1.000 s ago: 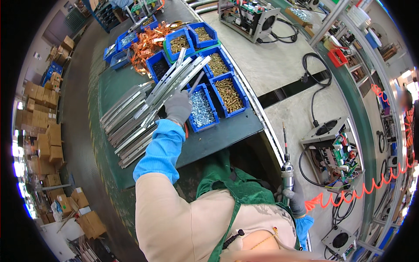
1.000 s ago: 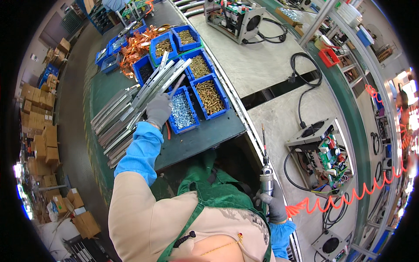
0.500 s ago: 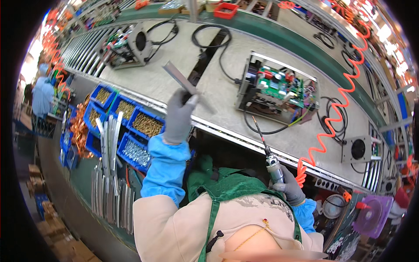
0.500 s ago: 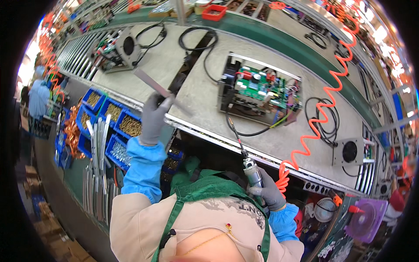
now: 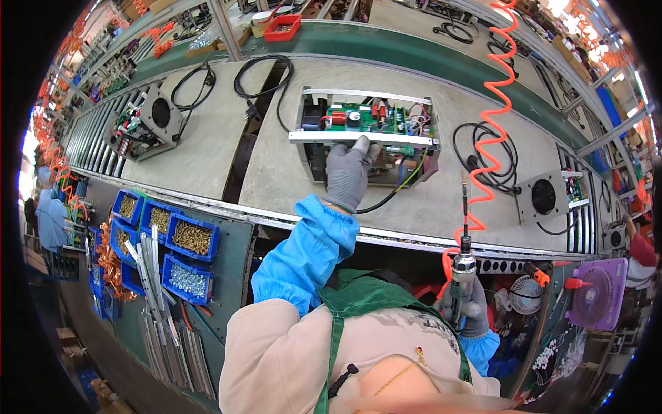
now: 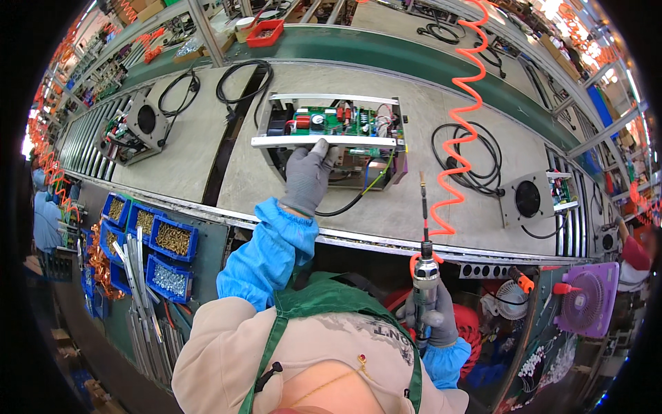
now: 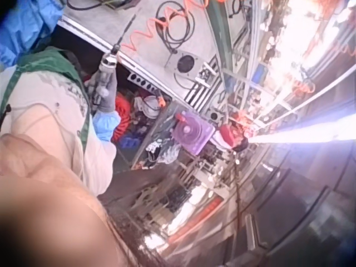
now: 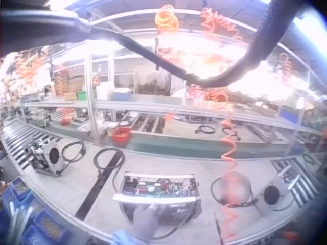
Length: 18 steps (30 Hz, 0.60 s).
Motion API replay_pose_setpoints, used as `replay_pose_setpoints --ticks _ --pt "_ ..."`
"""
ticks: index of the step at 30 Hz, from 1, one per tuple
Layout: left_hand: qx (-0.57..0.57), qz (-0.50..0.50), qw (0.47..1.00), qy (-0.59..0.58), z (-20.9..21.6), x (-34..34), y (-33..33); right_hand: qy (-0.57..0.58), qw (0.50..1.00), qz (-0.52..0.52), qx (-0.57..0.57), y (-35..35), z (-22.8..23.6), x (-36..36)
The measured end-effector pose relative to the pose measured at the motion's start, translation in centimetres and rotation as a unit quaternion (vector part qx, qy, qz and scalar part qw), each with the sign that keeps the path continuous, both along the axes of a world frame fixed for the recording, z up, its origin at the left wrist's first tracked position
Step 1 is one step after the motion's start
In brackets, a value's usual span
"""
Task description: Assembling an electronic chassis using an air screwdriver, screws, and various internal components.
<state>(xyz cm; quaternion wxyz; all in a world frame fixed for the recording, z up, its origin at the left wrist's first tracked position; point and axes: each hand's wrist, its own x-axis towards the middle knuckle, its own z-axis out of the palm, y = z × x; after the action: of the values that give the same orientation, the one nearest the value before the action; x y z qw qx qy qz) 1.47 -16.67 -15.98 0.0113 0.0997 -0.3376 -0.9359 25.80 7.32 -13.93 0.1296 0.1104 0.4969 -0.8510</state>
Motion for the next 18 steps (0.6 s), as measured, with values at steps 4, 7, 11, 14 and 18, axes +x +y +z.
replay_pose_setpoints --ticks 4,7,11,14,18 --pt "-0.006 0.026 0.999 -0.020 0.2 -0.4 0.5 -0.041 0.999 0.024 0.004 0.6 0.1 -0.8" --pt "-0.013 0.036 0.999 -0.012 1.2 -0.1 0.9 -0.052 0.997 0.049 -0.008 1.2 -0.3 -1.5" --pt "-0.072 0.052 0.996 -0.017 1.1 -0.8 0.9 -0.049 0.996 0.079 0.003 2.0 -1.6 -2.3" --pt "-0.131 0.039 0.990 -0.020 0.3 -0.8 0.5 -0.057 0.995 0.082 0.000 1.7 -1.2 -2.7" --pt "-0.027 -0.009 0.999 -0.030 0.2 -0.6 1.1 -0.061 0.994 0.088 0.003 1.3 -1.5 -2.7"
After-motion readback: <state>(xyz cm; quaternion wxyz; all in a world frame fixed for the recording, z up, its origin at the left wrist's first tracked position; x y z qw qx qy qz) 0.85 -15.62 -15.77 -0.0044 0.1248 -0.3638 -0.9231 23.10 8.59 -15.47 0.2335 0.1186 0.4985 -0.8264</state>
